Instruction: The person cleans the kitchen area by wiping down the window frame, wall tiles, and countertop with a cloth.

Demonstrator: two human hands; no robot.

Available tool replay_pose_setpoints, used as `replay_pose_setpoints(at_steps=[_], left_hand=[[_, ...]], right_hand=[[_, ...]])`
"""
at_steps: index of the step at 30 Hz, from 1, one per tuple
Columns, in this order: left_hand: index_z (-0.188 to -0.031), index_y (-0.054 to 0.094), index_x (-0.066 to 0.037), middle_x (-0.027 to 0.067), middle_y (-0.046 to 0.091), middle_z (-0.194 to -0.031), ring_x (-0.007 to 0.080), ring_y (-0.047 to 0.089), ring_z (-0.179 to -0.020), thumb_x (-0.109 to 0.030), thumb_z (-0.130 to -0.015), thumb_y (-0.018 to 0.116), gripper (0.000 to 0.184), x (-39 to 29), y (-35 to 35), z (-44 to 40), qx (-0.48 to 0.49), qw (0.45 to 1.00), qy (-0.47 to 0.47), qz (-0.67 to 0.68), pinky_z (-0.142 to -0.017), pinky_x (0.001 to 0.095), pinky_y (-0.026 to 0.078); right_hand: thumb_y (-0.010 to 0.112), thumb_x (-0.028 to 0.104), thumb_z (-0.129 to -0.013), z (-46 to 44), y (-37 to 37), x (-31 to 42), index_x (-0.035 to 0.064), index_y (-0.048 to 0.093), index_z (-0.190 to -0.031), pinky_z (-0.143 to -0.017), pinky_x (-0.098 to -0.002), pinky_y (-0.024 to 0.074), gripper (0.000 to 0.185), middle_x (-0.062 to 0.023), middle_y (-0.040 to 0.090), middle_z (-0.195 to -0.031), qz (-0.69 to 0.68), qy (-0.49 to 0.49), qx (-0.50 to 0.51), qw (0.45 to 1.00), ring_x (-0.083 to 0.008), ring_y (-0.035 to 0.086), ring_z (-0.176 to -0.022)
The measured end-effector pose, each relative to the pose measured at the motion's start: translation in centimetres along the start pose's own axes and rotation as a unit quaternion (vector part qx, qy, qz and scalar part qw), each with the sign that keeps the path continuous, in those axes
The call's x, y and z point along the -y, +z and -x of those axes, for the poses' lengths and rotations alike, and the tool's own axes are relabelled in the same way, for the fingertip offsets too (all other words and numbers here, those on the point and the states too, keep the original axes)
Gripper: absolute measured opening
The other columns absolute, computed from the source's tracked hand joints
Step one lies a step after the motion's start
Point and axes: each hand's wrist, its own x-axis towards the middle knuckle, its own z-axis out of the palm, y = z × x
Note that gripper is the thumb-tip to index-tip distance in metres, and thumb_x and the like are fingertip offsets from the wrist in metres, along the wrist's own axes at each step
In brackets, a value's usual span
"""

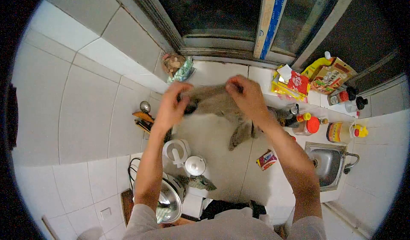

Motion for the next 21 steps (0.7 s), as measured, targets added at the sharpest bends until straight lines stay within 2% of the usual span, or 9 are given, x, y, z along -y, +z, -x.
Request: replay_pose_setpoints(at_steps=[3,6,9,12,13,16,19,21], left_hand=[[-0.108,0.065,-0.003,0.0174,0.064,-0.107,0.0351,0.062,-0.089,0.002,-0.086,0.066,0.023,1.1,-0.2,-6.3,-0.111,0.989,0.063,-0.076,-0.077,0.0424,0.051],[-0.111,0.066,-0.003,0.0182,0.068,-0.115,0.037,0.066,-0.107,-0.002,-0.089,0.065,0.021,1.4,-0.2,-12.0,-0.158,0.959,-0.004,-0.235,-0.081,0.0434,0.054],[-0.106,0.067,-0.006,0.0165,0.066,-0.118,0.037,0.066,-0.107,-0.005,-0.09,0.063,0.017,4.9,1.6,-15.5,-0.217,0.847,0.057,-0.482,-0.081,0.0442,0.057],[-0.109,0.069,-0.01,0.0099,0.065,-0.113,0.031,0.065,-0.104,-0.014,-0.091,0.06,0.02,8.3,4.4,-16.0,-0.144,0.822,-0.008,-0.55,-0.082,0.0456,0.061],[-0.108,0.069,-0.009,0.0101,0.068,-0.109,0.0279,0.067,-0.102,-0.015,-0.091,0.061,0.02,8.7,4.7,-16.1,-0.102,0.815,-0.027,-0.57,-0.075,0.0444,0.064],[-0.107,0.068,-0.006,0.0111,0.071,-0.103,0.0281,0.069,-0.099,-0.017,-0.093,0.059,0.019,9.8,5.1,-15.9,-0.055,0.815,-0.02,-0.577,-0.077,0.045,0.062],[-0.102,0.069,-0.004,0.0116,0.073,-0.098,0.0279,0.071,-0.096,-0.018,-0.095,0.058,0.019,8.7,5.7,-16.0,-0.067,0.829,-0.049,-0.553,-0.077,0.0437,0.06],[-0.102,0.072,-0.004,0.0114,0.073,-0.101,0.0289,0.069,-0.103,-0.018,-0.096,0.058,0.021,9.4,6.3,-16.0,-0.048,0.823,-0.062,-0.563,-0.082,0.0435,0.058]], right_hand=[[0.069,0.018,-0.097,-5.6,0.2,0.6,-0.0001,0.069,-0.111,-0.075,-0.0413,0.0554,0.023,-0.0206,0.074,-0.095,0.069,-0.051,-0.063,0.994,-0.0334,0.073,-0.087],[0.066,0.013,-0.096,-11.2,1.1,0.8,0.0002,0.068,-0.108,-0.074,-0.0445,0.0565,0.018,-0.0212,0.074,-0.095,0.114,-0.095,-0.138,0.979,-0.0363,0.073,-0.086],[0.065,0.008,-0.09,-15.0,3.6,-1.2,0.0033,0.069,-0.105,-0.08,-0.0474,0.0576,0.016,-0.0164,0.071,-0.102,0.302,-0.117,-0.163,0.932,-0.0345,0.072,-0.091],[0.07,0.009,-0.084,-16.0,5.9,-4.2,0.0056,0.069,-0.101,-0.076,-0.0417,0.0568,0.017,-0.0096,0.064,-0.1,0.442,-0.223,-0.211,0.843,-0.0292,0.068,-0.093],[0.071,0.01,-0.078,-15.8,6.1,-4.1,0.0081,0.07,-0.102,-0.08,-0.0413,0.0562,0.024,-0.0098,0.059,-0.103,0.448,-0.218,-0.187,0.847,-0.0285,0.066,-0.098],[0.069,0.008,-0.08,-15.4,6.0,-4.4,0.0073,0.07,-0.103,-0.083,-0.0438,0.0563,0.023,-0.0119,0.058,-0.103,0.428,-0.234,-0.128,0.864,-0.0304,0.066,-0.099],[0.068,0.008,-0.081,-15.6,6.0,-5.2,0.006,0.071,-0.102,-0.089,-0.0456,0.0555,0.021,-0.0138,0.058,-0.104,0.405,-0.262,-0.099,0.87,-0.0318,0.064,-0.103],[0.067,0.008,-0.081,-15.8,5.9,-5.4,0.0055,0.072,-0.1,-0.093,-0.0463,0.0543,0.02,-0.0152,0.058,-0.106,0.404,-0.269,-0.057,0.872,-0.0325,0.064,-0.106]])
